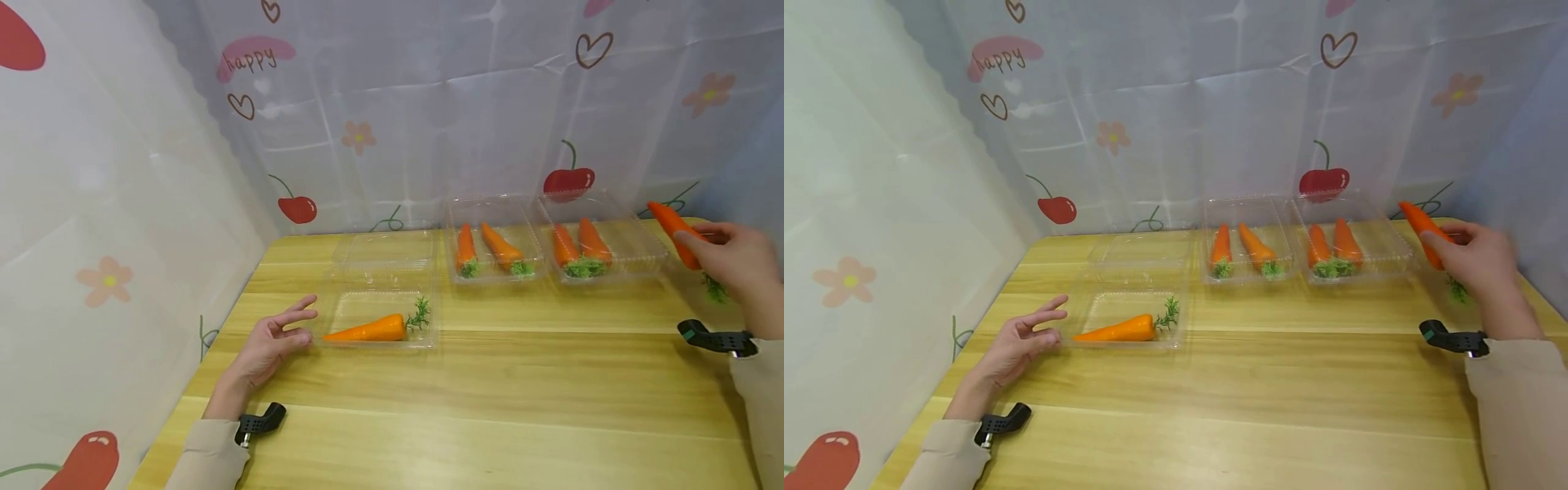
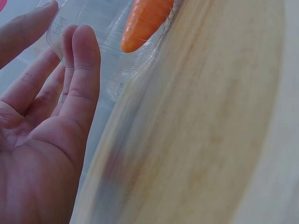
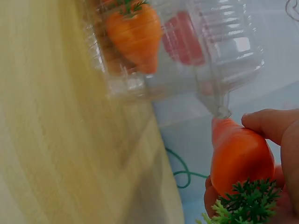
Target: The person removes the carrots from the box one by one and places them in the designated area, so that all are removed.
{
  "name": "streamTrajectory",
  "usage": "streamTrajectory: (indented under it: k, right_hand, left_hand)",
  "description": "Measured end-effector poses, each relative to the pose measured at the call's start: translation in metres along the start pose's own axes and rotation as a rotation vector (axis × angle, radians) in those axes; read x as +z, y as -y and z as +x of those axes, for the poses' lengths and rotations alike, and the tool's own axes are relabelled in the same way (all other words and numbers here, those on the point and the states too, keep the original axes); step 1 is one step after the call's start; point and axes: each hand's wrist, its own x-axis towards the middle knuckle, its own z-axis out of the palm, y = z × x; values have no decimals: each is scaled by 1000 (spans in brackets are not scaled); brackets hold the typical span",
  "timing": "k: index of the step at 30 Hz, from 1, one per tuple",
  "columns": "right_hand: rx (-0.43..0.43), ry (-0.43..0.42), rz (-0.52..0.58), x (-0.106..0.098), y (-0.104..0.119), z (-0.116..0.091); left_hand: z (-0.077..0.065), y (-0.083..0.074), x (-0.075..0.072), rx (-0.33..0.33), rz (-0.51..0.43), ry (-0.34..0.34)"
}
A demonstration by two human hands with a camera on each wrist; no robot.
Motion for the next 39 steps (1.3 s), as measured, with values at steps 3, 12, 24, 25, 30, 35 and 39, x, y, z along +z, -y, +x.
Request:
streamTrajectory:
  k: [3,12,24,25,30,35,39]
  right_hand:
    - [-1,-10,-5,5,-9,4]
    - [-4,-2,-134,16,-28,6]
    - [-17,12,-163,28,-31,6]
    - [-18,15,-167,28,-31,5]
    - [-24,20,-185,28,-32,5]
    - [-21,39,-199,26,-32,8]
    - [2,65,-199,22,-29,10]
  left_hand:
    - [0,-1,0,2,1,0]
    - [0,0,2,0,0,-2]
    - [-1,2,2,6,-12,4]
    - [-1,1,2,6,-11,5]
    - [0,1,1,6,-7,5]
    - [0,1,1,3,-8,2]
    - [-1,-1,1,4,-9,7]
